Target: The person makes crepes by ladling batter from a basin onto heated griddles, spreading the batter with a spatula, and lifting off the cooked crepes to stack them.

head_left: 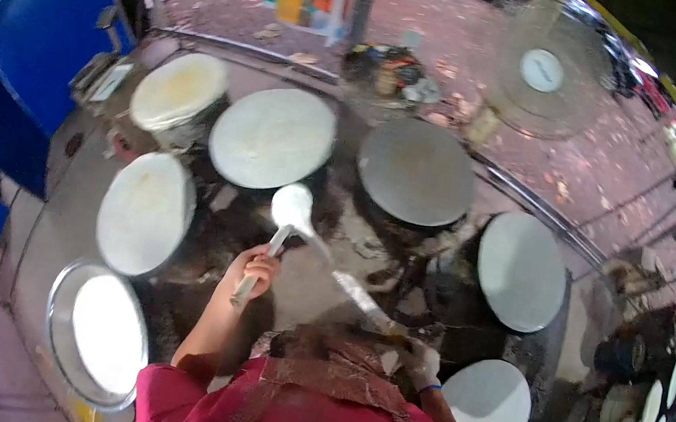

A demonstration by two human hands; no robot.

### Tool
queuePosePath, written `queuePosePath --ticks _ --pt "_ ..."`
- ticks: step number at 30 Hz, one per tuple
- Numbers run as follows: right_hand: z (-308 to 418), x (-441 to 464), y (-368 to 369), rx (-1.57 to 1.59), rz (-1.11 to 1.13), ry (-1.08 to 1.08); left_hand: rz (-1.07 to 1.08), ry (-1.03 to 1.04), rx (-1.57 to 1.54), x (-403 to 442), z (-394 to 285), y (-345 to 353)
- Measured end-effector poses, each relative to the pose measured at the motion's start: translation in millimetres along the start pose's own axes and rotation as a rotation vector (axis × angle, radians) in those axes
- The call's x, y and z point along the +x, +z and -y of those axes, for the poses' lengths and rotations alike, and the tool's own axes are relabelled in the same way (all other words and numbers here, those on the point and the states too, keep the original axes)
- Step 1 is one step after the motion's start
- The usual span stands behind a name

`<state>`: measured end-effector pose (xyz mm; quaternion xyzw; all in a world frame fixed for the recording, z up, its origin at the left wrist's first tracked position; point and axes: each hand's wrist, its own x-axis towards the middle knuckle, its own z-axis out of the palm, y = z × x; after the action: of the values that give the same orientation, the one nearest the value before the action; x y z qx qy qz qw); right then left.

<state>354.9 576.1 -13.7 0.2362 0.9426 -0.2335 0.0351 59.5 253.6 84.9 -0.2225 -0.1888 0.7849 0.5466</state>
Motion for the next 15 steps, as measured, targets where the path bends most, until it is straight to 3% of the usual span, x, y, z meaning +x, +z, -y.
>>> queuePosePath --ticks 1,3,4,6,9,11,13,14,15 --pt "-18.9 2.6 -26.6 -0.105 -0.157 -0.003 0.031 -0.106 0.059 46.8 2.4 3.2" --pt "-48.5 16.3 -65.3 0.007 -0.181 0.244 -0.126 -0.136 0.275 122.4 9.3 30.0" --pt "-44.7 24.5 -83.5 0.072 -0.288 0.201 -0.241 -0.161 0.527 159.8 0.3 38.6" --pt "12.8 53.3 -151.2 0.403 -0.33 0.547 -0.376 -0.09 1.067 228.6 -7.7 60.7" --pt "-10.4 106.5 -132.9 0.233 -0.691 0.109 -0.487 0.205 1.681 313.8 11.2 79.9" --pt "5.1 144.3 -128.5 0.135 -0.505 0.112 -0.501 0.256 1.741 367.9 2.4 58.2" --pt "19.0 186.2 -114.4 0.051 -0.395 0.298 -0.487 0.244 1.722 418.8 -18.5 26.8" --pt "7.1 202.7 -98.0 0.024 -0.371 0.339 -0.452 0.291 1.832 441.9 -45.2 6.9" --pt "-2.4 212.2 -87.6 -0.01 -0.341 0.379 -0.585 0.34 2.133 453.6 -62.2 1.6"
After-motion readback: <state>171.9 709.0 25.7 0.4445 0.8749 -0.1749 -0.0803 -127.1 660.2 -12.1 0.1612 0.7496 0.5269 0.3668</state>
